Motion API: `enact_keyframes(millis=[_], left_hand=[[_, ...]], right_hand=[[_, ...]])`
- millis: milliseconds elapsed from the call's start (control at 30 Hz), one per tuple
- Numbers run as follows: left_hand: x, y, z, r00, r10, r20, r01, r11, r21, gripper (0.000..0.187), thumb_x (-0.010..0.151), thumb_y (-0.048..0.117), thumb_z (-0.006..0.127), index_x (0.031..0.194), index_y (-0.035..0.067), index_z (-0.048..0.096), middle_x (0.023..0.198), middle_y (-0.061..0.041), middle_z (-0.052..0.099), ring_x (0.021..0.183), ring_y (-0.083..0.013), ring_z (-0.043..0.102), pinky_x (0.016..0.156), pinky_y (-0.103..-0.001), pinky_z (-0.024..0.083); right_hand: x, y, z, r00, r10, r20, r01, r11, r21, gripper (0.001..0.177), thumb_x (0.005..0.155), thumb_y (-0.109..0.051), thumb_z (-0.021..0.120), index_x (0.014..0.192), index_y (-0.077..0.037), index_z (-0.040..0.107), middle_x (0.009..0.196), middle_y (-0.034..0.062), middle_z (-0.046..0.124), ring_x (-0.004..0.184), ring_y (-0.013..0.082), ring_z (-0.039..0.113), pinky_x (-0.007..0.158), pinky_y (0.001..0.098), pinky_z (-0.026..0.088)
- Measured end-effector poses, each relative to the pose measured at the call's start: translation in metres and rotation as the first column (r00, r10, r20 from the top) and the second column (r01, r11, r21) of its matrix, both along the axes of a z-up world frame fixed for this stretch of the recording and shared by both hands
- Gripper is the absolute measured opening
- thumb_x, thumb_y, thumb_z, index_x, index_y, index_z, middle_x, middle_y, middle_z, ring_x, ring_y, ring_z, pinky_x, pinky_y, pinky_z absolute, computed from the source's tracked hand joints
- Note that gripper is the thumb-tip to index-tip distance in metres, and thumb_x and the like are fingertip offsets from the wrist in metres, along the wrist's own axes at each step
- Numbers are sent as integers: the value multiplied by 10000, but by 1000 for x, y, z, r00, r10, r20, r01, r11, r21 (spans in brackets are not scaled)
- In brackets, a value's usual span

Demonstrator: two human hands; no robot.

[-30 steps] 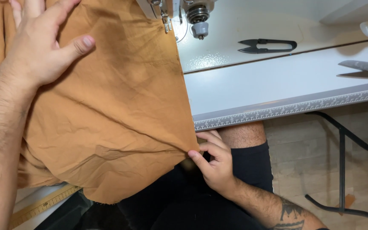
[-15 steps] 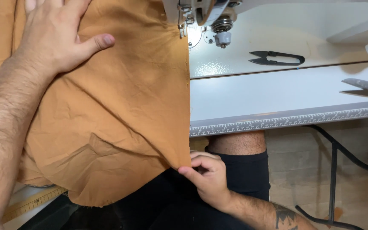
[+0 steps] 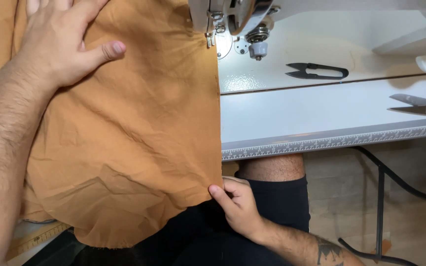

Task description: A person is preparing and finishing a brown fabric garment at a sewing station, trimming loose threads with snips and aligning the edges.

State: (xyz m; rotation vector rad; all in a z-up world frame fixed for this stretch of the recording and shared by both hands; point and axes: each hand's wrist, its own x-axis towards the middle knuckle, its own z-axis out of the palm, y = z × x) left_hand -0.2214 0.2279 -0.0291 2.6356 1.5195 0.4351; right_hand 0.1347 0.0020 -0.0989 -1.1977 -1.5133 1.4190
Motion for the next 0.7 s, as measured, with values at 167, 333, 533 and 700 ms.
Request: enact_keyframes(millis=[167, 333, 533, 700], left_hand=[[1, -2, 1, 999, 28, 44, -28, 1000, 5, 831, 1032, 648, 526, 1588, 33, 588, 1456, -384, 484, 1268, -609, 435, 1030, -702, 222], [-1, -4, -3, 1000, 21, 22, -21, 999, 28, 782, 1046, 615, 553, 1550, 21, 629, 1411, -349, 606, 1230, -560, 520, 964, -650, 307], [3, -3, 1, 995, 98, 15, -98, 995, -26, 811, 977, 630, 591, 1581, 89, 571, 1458, -350, 474, 1294, -574, 403, 1047, -674, 241], [3, -3, 0, 993, 101, 55, -97, 993, -67, 837, 976, 659, 545, 1600, 100, 541, 1451, -365, 440, 1383, -561, 329, 1111, -670, 145]], right_hand=[[25, 54, 66, 952, 17, 307, -184, 831, 524, 258, 949, -257, 678, 881, -9, 687, 915, 125, 745, 826, 275, 740, 823, 381, 596], [33, 138, 103, 827, -14, 563, -526, 338, 781, 161, 1053, 16, 512, 1103, 41, 663, 1040, 218, 697, 853, 380, 677, 689, 444, 567], [3, 186, 116, 752, -25, 658, -656, -126, 744, 112, 1007, 45, 699, 935, 23, 615, 957, 126, 668, 859, 233, 662, 617, 299, 427], [8, 192, 110, 751, 90, 654, -639, -151, 754, 124, 990, 63, 645, 882, 2, 632, 1060, 186, 711, 974, 309, 745, 670, 339, 510]])
